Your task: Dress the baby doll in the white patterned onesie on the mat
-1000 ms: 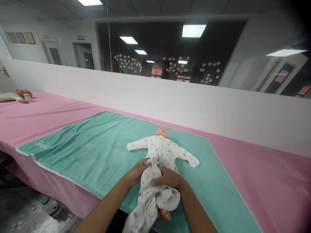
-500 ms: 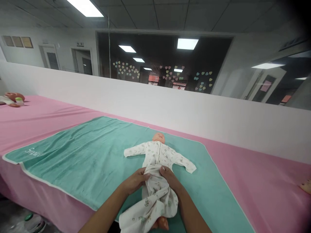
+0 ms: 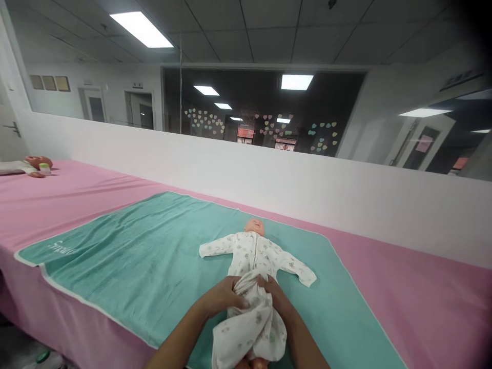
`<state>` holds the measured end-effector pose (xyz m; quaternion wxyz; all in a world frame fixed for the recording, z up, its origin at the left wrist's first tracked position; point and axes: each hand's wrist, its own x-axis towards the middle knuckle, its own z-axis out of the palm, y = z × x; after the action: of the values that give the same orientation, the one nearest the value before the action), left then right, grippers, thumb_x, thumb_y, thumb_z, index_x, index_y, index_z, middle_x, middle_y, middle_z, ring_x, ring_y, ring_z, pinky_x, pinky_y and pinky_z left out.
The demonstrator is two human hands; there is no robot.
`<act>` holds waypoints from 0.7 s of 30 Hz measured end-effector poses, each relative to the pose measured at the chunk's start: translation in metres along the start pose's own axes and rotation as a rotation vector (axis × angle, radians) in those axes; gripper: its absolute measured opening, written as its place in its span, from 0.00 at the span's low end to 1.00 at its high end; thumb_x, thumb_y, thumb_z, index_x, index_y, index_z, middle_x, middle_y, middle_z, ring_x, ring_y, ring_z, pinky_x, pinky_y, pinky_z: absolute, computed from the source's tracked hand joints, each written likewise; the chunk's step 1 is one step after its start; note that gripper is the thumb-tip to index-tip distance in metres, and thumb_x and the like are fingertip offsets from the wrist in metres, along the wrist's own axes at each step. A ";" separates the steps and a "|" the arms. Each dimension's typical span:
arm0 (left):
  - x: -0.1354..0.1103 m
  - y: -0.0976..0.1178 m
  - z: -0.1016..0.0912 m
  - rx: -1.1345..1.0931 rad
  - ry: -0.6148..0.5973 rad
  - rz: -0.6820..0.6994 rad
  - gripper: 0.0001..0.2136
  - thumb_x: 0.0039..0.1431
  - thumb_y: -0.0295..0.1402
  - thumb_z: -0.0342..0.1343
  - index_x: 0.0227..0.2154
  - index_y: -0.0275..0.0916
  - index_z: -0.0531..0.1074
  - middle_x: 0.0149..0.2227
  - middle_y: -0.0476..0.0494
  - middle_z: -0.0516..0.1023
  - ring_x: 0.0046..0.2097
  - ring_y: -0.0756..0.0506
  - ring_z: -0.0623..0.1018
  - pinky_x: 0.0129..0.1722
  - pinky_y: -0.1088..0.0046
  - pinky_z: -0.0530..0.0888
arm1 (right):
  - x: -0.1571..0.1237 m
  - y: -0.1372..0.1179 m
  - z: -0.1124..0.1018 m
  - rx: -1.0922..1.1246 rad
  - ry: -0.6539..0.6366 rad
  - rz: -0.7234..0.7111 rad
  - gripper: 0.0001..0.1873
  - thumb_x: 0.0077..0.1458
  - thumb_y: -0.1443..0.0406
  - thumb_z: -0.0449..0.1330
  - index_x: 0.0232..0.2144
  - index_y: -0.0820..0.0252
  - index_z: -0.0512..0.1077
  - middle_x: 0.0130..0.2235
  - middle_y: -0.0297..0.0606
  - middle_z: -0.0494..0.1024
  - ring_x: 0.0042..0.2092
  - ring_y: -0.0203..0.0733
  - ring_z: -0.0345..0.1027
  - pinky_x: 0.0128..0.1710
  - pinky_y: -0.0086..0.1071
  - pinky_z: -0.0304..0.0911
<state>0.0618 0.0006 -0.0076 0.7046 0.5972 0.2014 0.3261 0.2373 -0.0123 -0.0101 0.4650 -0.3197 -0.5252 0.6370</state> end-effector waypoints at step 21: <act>-0.004 0.005 0.001 0.006 -0.040 0.049 0.25 0.38 0.32 0.65 0.44 0.35 0.72 0.37 0.43 0.76 0.41 0.41 0.73 0.39 0.69 0.68 | -0.007 -0.015 0.010 0.115 -0.147 0.041 0.22 0.42 0.56 0.63 0.39 0.63 0.73 0.31 0.42 0.76 0.37 0.48 0.70 0.39 0.40 0.64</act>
<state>0.0587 -0.0026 -0.0028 0.6985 0.6107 0.1735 0.3303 0.2348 -0.0217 0.0061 0.4296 -0.2556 -0.5137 0.6973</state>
